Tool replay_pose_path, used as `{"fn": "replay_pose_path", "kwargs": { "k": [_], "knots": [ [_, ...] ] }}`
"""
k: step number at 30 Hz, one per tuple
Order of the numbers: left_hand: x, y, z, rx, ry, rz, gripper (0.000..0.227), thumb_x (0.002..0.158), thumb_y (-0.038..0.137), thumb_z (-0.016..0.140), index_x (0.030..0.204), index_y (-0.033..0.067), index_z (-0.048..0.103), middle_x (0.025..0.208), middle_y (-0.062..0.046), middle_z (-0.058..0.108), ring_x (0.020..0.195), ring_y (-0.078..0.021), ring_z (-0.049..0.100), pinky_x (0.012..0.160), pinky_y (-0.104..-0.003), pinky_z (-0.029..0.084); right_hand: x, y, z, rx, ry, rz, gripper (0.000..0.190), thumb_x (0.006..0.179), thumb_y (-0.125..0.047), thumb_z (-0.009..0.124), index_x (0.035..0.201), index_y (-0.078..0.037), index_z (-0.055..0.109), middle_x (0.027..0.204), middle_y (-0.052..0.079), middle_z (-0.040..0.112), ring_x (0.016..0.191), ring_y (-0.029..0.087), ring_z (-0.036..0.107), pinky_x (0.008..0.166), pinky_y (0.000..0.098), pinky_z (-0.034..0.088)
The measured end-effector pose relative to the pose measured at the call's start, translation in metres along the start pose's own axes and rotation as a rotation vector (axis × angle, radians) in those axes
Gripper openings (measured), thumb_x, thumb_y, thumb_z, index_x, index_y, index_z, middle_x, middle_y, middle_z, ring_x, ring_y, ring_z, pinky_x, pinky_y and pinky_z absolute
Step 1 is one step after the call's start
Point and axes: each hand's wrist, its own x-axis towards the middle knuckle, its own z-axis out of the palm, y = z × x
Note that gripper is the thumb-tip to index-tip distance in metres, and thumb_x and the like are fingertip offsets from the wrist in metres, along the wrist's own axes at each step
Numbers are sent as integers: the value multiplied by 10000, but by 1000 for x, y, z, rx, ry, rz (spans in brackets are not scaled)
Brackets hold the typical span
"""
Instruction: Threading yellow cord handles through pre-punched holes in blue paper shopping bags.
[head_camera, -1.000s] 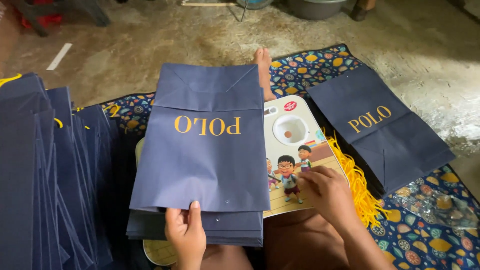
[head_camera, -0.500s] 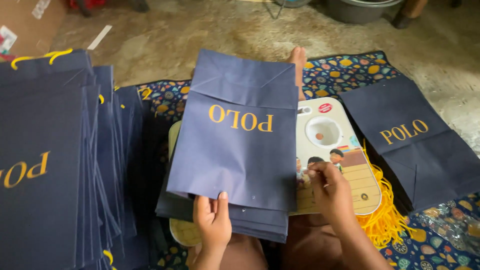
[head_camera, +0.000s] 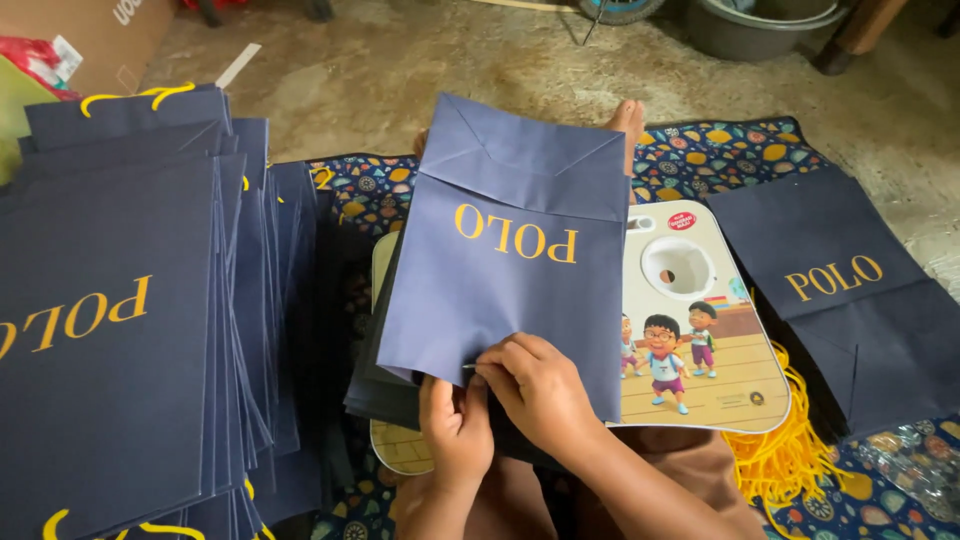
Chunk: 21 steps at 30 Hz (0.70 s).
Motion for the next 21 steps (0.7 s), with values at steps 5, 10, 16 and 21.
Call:
{"fn": "replay_pose_path", "kwargs": {
  "k": [5, 10, 16, 21],
  "knots": [
    [2, 6, -1, -28, -7, 7, 328, 901, -53, 619, 1226, -9, 630, 1048, -78, 659, 780, -136, 605, 690, -238, 517, 0, -5, 1, -62, 22, -48, 67, 818, -37, 731, 862, -73, 695, 821, 17, 676, 712, 206, 648, 654, 310, 537],
    [2, 7, -2, 9, 24, 48, 316, 899, -48, 624, 1212, -7, 633, 1071, -117, 671, 861, -205, 660, 765, -297, 550, -3, -6, 3, -135, 10, -83, 75, 807, -48, 731, 862, -86, 697, 820, 22, 659, 721, 219, 644, 665, 329, 534],
    [-3, 1, -2, 20, -13, 152, 301, 877, -65, 624, 1176, -31, 620, 1034, -121, 631, 844, -224, 623, 761, -310, 530, -4, -9, 9, -201, 3, -142, 48, 825, -70, 701, 855, -94, 671, 822, 43, 638, 697, 252, 612, 646, 352, 518],
    [-1, -1, -1, 33, 22, 112, 382, 876, -89, 592, 1253, -24, 611, 1145, -136, 660, 921, -226, 668, 806, -305, 560, 0, -9, 7, -70, -14, -98, 59, 817, -52, 704, 873, -73, 706, 838, 42, 674, 699, 230, 636, 661, 329, 536]
  ]
}}
